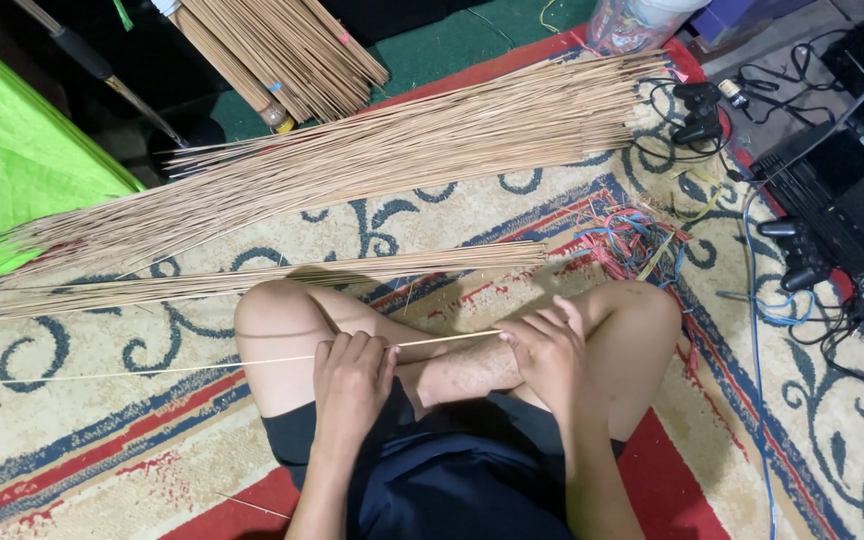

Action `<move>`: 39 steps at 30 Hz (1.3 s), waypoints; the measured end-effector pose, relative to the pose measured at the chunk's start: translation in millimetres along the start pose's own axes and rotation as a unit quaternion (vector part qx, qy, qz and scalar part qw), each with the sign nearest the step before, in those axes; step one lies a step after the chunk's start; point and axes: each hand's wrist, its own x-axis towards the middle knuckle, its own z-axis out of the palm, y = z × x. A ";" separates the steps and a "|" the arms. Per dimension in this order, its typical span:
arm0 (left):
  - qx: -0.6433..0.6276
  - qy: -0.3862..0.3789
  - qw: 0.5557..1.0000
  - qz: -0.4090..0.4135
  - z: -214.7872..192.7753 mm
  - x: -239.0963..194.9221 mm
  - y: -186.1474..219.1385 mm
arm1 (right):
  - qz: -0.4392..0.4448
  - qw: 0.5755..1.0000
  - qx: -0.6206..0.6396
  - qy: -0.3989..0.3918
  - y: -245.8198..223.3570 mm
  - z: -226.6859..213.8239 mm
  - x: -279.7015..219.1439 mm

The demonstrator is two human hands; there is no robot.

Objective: The person sits cross-legged on a rug and weaves thin bamboo sticks together by hand. They repeatedly interlace a single stick through a bundle of parallel sticks, then align and adjust the bundle to maintain order.

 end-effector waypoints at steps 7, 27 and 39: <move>0.056 0.014 0.997 -0.044 -5.3 -0.6 -25.6 | 0.086 0.995 0.049 -0.032 21.0 -33.3 6.9; 0.023 -0.028 0.999 -0.040 -16.9 9.5 -25.2 | 0.291 0.938 0.026 -0.184 7.4 -23.1 7.0; 0.063 -0.004 0.997 -0.040 -5.7 6.0 -28.6 | 0.332 0.908 0.033 -0.255 -0.8 -36.3 16.3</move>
